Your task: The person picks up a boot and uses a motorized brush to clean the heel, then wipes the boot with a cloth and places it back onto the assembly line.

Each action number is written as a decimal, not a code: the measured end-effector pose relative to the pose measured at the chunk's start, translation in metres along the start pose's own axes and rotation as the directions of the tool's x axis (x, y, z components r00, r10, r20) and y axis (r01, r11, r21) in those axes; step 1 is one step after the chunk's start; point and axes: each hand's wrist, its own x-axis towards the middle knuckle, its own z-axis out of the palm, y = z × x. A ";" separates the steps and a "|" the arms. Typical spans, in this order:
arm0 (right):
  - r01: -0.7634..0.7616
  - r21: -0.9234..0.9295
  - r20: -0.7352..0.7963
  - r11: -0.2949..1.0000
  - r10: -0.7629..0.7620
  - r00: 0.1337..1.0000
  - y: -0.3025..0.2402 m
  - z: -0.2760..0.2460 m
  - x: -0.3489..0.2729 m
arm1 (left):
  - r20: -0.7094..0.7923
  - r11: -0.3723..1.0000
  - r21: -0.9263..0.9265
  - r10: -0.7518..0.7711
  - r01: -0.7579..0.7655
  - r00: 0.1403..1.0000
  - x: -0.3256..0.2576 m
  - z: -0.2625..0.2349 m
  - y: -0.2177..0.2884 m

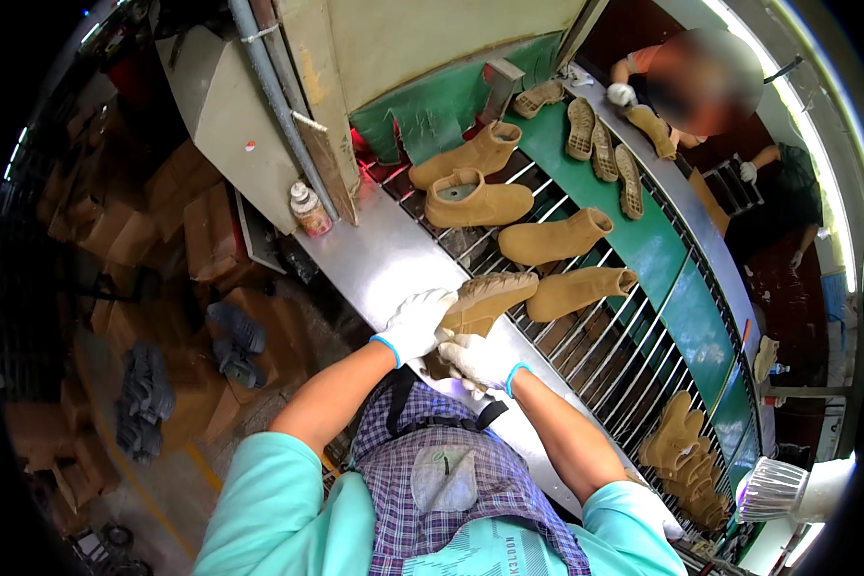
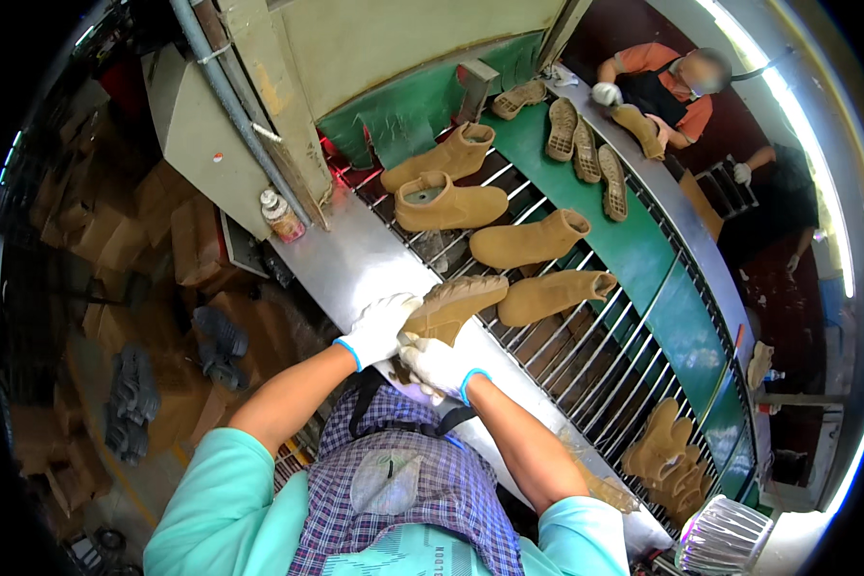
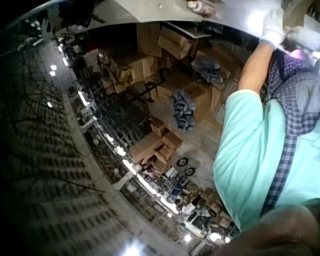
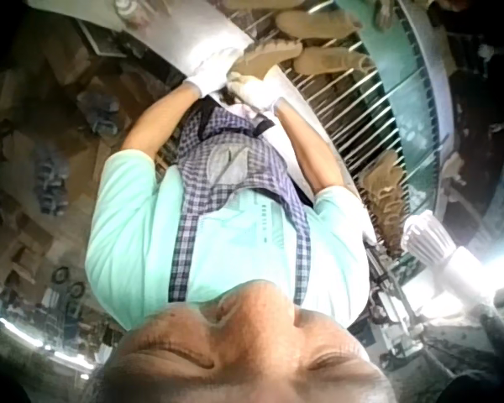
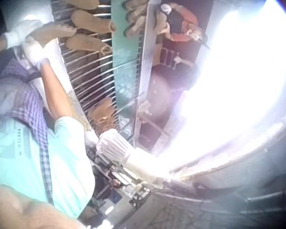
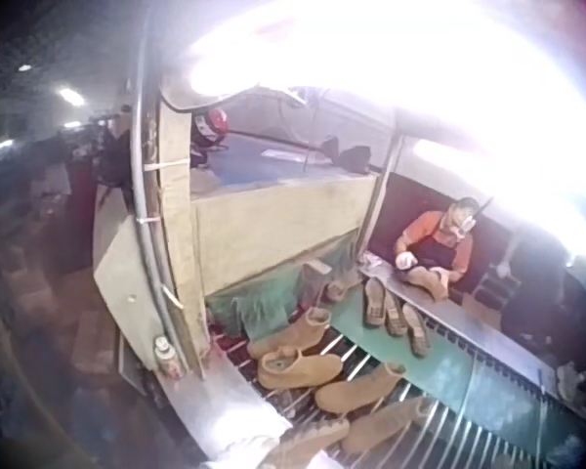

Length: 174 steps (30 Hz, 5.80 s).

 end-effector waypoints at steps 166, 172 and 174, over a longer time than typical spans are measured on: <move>0.116 0.426 -0.437 0.897 0.092 0.895 0.096 0.055 0.003 | 0.457 0.927 0.011 0.330 -0.376 0.826 0.043 0.047 0.033; -0.081 -0.158 -0.540 0.984 -0.017 0.842 0.100 0.039 -0.017 | 0.376 0.908 -0.035 0.399 -0.417 0.836 0.046 0.038 0.030; -0.144 -0.093 -0.615 0.985 0.057 0.787 0.103 0.040 -0.013 | 0.365 0.911 -0.034 0.394 -0.411 0.843 0.039 0.035 0.025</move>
